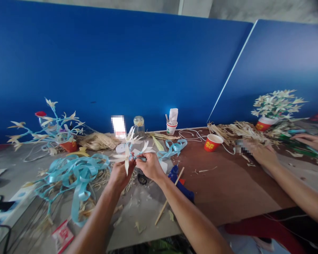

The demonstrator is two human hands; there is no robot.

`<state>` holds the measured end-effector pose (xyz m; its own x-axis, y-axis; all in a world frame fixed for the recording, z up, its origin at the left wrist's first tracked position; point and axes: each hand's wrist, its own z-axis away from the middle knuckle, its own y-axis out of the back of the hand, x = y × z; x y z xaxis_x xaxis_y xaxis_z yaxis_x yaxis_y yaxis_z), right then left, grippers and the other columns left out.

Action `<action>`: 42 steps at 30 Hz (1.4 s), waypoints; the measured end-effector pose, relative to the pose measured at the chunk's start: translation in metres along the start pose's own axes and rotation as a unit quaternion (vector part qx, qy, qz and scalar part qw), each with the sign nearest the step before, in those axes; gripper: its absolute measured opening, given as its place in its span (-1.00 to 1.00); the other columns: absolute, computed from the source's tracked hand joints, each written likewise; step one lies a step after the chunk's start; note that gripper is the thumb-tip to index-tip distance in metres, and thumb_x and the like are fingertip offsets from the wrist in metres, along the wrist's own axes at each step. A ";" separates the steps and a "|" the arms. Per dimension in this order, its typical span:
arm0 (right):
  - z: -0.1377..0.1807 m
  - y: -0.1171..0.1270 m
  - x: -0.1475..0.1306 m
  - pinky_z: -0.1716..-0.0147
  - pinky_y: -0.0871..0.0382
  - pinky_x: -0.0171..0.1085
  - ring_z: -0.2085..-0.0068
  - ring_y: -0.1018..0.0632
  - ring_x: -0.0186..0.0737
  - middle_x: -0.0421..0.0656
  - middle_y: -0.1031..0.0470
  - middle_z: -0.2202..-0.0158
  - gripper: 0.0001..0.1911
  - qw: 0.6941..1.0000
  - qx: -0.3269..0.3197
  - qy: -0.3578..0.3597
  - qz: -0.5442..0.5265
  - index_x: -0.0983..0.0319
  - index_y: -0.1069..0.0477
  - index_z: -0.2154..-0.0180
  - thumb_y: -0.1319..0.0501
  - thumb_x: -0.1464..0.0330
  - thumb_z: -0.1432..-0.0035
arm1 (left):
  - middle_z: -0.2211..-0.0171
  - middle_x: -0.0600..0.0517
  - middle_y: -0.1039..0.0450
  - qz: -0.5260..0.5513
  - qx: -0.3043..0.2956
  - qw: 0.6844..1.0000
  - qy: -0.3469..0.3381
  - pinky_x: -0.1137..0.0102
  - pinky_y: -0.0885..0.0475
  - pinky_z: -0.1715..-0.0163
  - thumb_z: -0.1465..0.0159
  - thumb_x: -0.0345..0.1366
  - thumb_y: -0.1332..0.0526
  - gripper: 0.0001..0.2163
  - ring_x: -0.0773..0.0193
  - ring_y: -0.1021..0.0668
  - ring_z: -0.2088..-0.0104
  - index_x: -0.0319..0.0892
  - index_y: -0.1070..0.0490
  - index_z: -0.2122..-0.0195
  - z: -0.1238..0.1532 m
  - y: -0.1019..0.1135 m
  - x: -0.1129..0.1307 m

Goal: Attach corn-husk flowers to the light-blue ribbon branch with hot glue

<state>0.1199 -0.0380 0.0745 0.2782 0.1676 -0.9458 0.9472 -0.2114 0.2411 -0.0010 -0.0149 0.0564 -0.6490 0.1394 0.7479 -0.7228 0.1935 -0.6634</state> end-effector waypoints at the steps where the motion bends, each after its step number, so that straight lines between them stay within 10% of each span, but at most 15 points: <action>1: 0.001 -0.001 0.000 0.45 -0.29 -0.33 0.50 -0.43 -0.26 -0.19 -0.45 0.58 -0.82 1.000 -0.007 0.007 -0.003 0.30 -0.50 0.49 -0.14 0.38 0.12 | 0.46 0.06 -0.50 0.002 -0.007 1.000 0.007 0.50 -0.41 0.28 0.07 -0.47 -0.39 -0.81 0.39 -0.52 0.41 -0.25 -0.50 0.40 0.000 0.001 0.000; 7: 0.004 -0.002 -0.008 0.38 -0.31 -0.33 0.42 -0.46 -0.24 -0.21 -0.47 0.54 -0.80 0.996 -0.045 0.038 -0.062 0.27 -0.49 0.53 -0.08 0.43 0.11 | 0.37 0.00 -0.54 0.005 -0.032 0.998 0.046 0.48 -0.42 0.25 0.07 -0.44 -0.40 -0.80 0.33 -0.54 0.33 -0.26 -0.52 0.38 0.003 0.003 0.000; 15: 0.002 0.000 -0.007 0.58 -0.15 -0.42 0.61 -0.34 -0.45 -0.30 -0.35 0.68 -0.92 0.929 -0.164 -0.143 -0.299 0.29 -0.42 0.61 -0.24 0.39 0.28 | 0.30 -0.07 -0.53 -0.050 -0.093 0.991 0.087 0.47 -0.37 0.39 -0.01 -0.40 -0.36 -0.73 0.37 -0.48 0.43 -0.26 -0.54 0.22 0.010 0.012 0.010; 24: 0.000 0.000 0.008 0.66 0.09 -0.40 0.70 -0.15 -0.52 -0.35 -0.25 0.77 -0.91 0.895 -0.222 -0.207 -0.327 0.30 -0.41 0.60 -0.26 0.43 0.33 | 0.60 0.01 -0.37 -0.064 -0.116 0.983 0.129 0.47 -0.27 0.56 -0.03 -0.27 -0.36 -0.80 0.46 -0.30 0.64 -0.34 -0.51 0.42 0.010 0.018 0.022; 42: 0.011 0.003 0.007 0.65 0.09 -0.42 0.69 -0.06 -0.55 -0.44 -0.08 0.77 -0.75 0.845 -0.270 -0.270 -0.374 0.27 -0.32 0.60 -0.38 0.42 0.39 | 0.51 -0.05 -0.44 -0.091 -0.181 0.975 0.095 0.25 -0.38 0.31 0.09 -0.29 -0.42 -0.84 0.15 -0.50 0.38 -0.25 -0.53 0.52 0.012 0.019 0.020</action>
<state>0.1226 -0.0484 0.0661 -0.4056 -0.4344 -0.8042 0.8014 0.2542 -0.5415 -0.0309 -0.0203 0.0581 -0.4369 0.2413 0.8665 -0.6691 0.5567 -0.4924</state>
